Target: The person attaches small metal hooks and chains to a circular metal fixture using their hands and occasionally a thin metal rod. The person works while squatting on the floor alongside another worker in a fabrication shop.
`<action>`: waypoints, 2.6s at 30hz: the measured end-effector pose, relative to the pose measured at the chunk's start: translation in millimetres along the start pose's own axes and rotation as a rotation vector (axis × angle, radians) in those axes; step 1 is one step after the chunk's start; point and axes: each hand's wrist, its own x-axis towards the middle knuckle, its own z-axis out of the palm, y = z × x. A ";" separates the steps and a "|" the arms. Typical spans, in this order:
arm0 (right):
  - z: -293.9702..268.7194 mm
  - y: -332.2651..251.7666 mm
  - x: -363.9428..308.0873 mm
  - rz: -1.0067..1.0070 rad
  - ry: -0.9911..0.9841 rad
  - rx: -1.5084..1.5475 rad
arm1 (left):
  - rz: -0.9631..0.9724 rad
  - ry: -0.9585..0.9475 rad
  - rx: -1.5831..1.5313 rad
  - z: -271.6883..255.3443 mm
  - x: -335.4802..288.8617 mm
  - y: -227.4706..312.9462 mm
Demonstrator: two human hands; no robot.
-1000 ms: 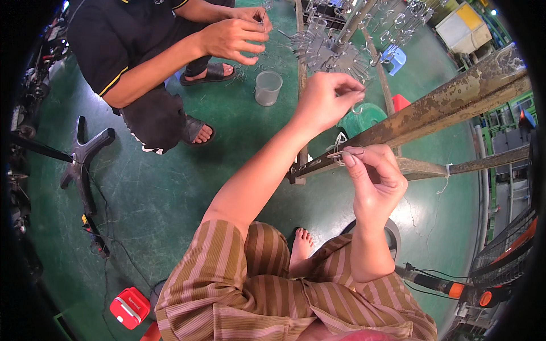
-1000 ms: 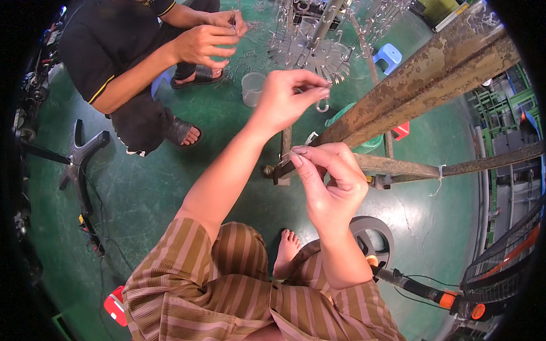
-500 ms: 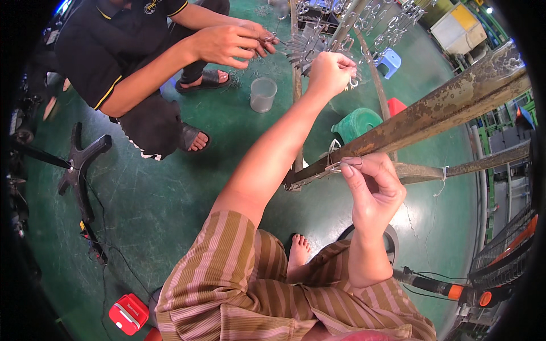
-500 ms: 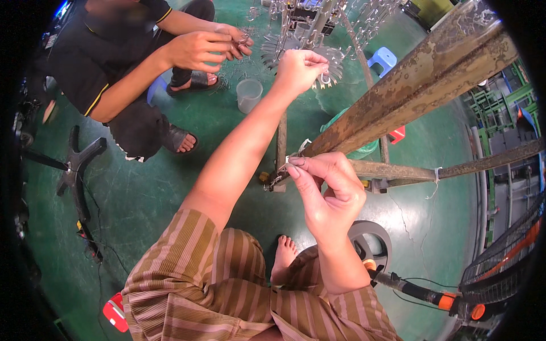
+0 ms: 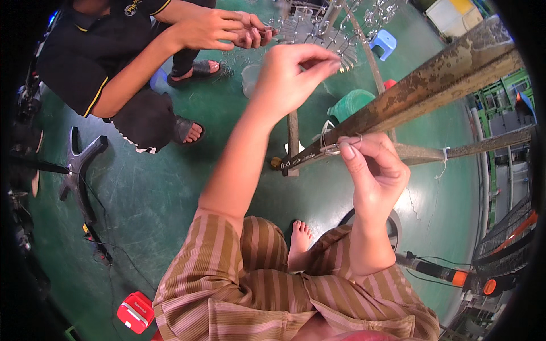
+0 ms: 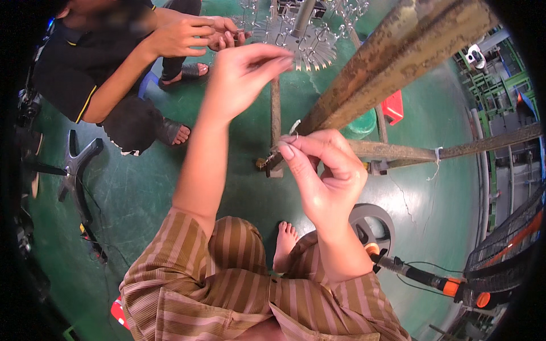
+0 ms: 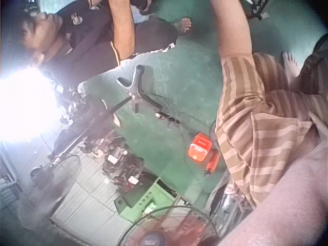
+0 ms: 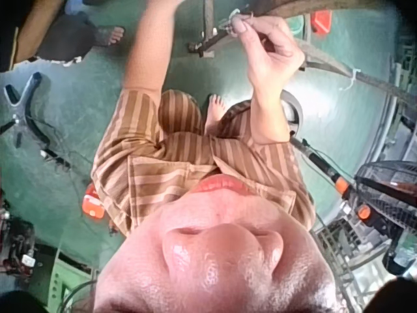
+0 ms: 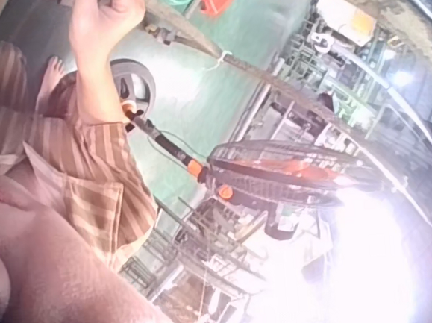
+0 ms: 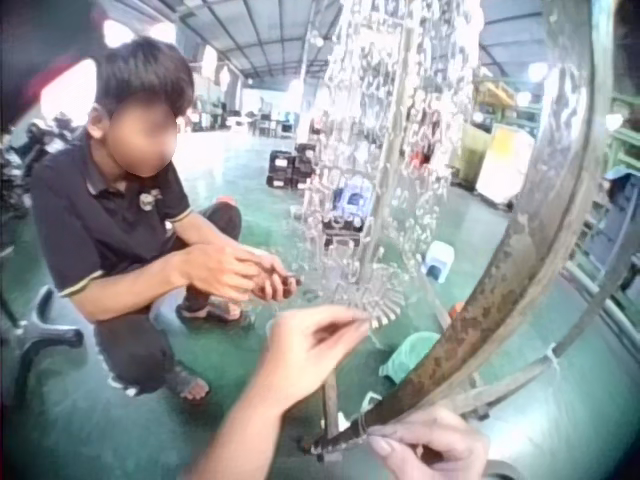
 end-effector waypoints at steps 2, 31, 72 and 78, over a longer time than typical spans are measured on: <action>-0.2 0.1 -0.3 0.011 0.002 0.030 | -0.093 -0.146 -0.217 -17.9 -34.3 32.4; 18.3 11.9 -6.3 -0.093 0.007 -0.087 | 0.017 0.062 -0.517 5.5 -61.9 43.9; 7.8 -2.3 -6.2 -0.048 -0.035 -0.116 | -0.241 0.342 -0.603 89.3 60.3 -77.7; 8.6 1.5 -5.6 -0.101 -0.014 -0.099 | -0.181 0.274 -0.444 92.1 63.5 -89.9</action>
